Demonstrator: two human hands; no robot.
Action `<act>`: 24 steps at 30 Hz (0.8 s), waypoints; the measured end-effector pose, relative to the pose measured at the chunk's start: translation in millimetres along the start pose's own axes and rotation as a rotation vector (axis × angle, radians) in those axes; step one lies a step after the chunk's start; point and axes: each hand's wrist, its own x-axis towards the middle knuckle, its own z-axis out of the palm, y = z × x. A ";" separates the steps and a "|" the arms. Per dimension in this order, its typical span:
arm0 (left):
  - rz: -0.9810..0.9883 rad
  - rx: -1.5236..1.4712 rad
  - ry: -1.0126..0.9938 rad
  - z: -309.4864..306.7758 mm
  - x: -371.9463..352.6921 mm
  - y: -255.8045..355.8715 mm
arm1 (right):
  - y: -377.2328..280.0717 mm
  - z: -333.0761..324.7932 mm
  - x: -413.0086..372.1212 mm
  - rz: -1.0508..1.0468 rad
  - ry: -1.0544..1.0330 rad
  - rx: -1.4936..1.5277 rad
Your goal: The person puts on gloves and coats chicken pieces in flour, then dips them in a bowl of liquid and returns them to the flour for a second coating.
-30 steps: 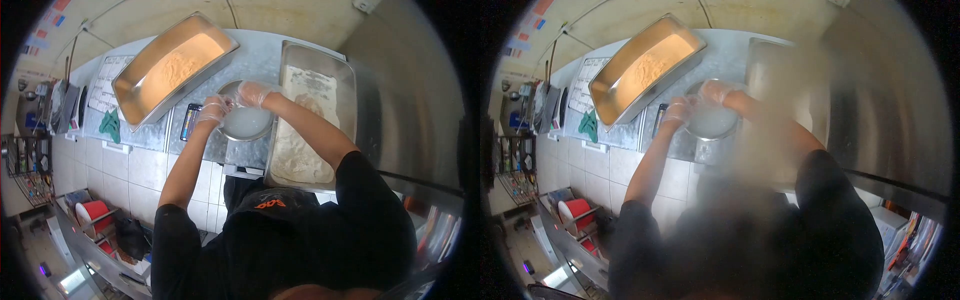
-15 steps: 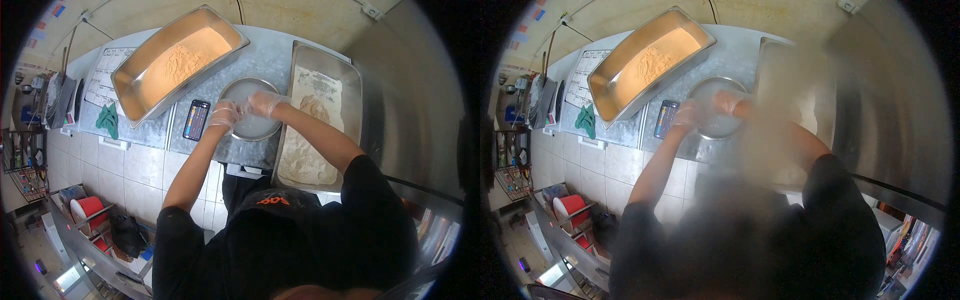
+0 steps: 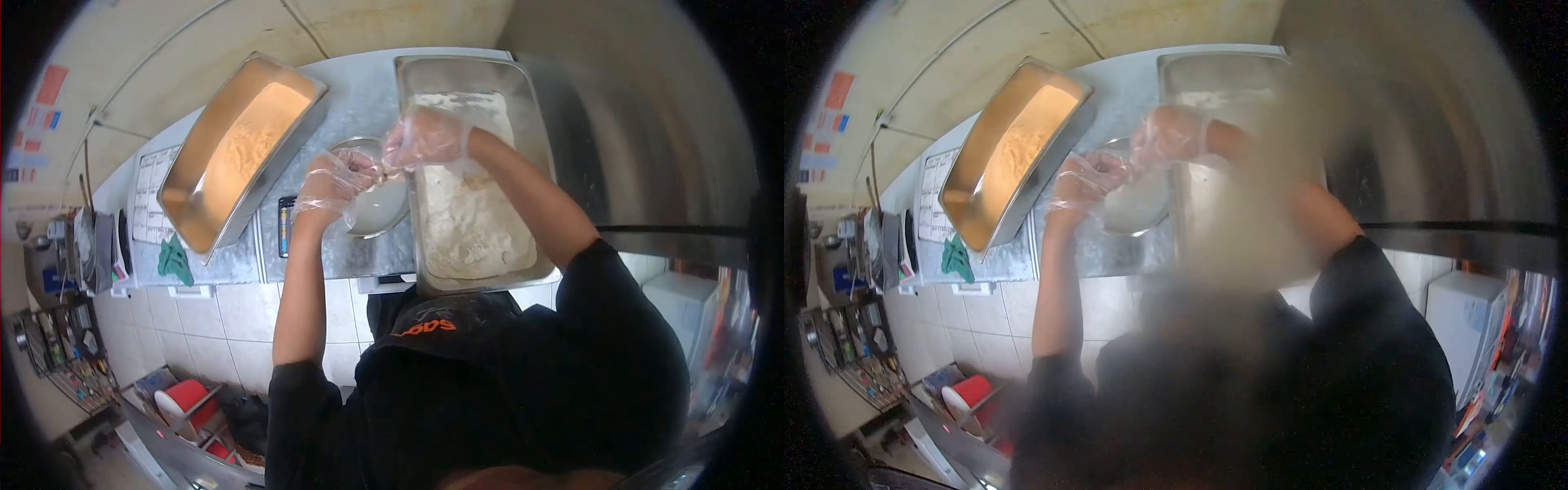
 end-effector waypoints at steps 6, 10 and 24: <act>0.265 0.103 -0.071 86.7 15.1 73.9 | 69.0 -30.6 -123.7 0.095 0.396 0.130; 0.500 0.375 -0.165 189.4 32.0 17.9 | 148.1 -3.9 -171.7 0.655 0.103 -0.756; 0.115 0.385 -0.599 251.6 -11.8 -28.3 | 154.8 124.4 -249.8 0.589 -0.137 -0.553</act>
